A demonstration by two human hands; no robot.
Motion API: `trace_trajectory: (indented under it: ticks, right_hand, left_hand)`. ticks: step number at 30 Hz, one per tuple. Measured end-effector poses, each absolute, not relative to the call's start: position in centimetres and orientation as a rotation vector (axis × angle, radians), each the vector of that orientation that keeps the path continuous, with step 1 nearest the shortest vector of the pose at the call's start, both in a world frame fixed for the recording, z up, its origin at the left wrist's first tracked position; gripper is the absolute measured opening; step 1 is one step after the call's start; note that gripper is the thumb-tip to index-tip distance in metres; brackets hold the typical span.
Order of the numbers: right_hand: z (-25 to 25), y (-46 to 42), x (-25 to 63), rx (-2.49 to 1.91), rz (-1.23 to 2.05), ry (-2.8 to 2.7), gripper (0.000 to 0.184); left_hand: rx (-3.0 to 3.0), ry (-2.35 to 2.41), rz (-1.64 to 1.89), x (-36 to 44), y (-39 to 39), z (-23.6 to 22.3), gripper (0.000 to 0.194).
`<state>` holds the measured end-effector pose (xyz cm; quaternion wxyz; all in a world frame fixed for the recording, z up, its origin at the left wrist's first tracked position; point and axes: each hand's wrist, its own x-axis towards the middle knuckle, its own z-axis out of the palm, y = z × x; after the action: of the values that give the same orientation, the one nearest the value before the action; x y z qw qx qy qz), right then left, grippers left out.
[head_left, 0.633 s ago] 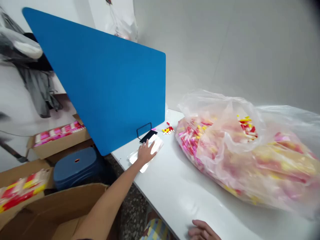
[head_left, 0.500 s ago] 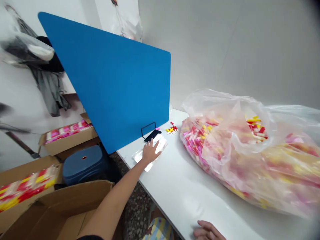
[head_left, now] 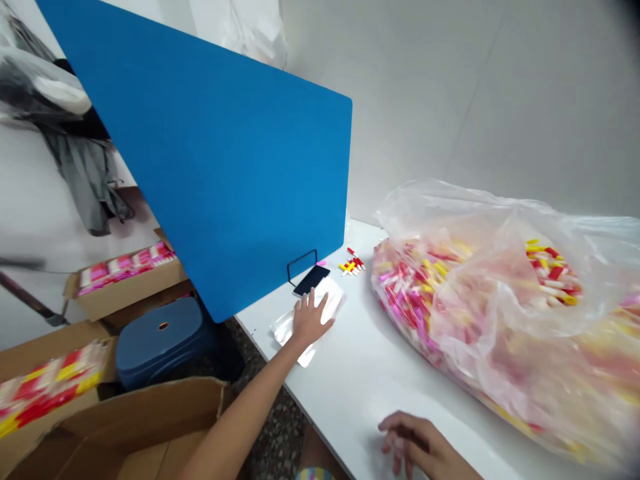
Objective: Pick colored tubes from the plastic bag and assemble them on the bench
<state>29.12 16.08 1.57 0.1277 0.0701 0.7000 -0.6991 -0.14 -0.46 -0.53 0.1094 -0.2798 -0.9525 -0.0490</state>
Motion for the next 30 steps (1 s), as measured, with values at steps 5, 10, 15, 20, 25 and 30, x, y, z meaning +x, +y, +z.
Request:
trace_trajectory:
  ticks: [5, 10, 15, 20, 25, 30]
  right_hand:
    - [5.4, 18.5, 13.8, 0.086, -1.518, 2.764, 0.028]
    - [6.1, 21.4, -3.4, 0.346, -0.71, 3.105, 0.038]
    - [4.6, 26.0, -16.0, 0.427, -0.388, 3.134, 0.042]
    - [1.5, 31.3, -23.3, 0.3, -0.129, 3.198, 0.057]
    - [-1.5, 34.3, -28.9, 0.136, 0.016, 3.235, 0.057]
    - [-3.5, 35.2, -31.0, 0.106, 0.012, 3.246, 0.039]
  left_hand:
    - [-0.766, -2.844, -0.3, 0.0, -0.8, 0.2, 0.061]
    - [-0.688, -2.825, -0.426, -3.0, 2.3, 3.3, 0.032]
    - [-0.825, -2.817, -0.343, -11.5, 8.7, 4.5, 0.038]
    - [-0.725, -2.839, -0.34, -17.9, 11.9, -0.6, 0.041]
    - [-0.592, -2.8, -0.358, -19.3, 12.5, -4.2, 0.034]
    - [-0.538, -2.769, -0.458, -19.3, 12.6, -3.7, 0.028]
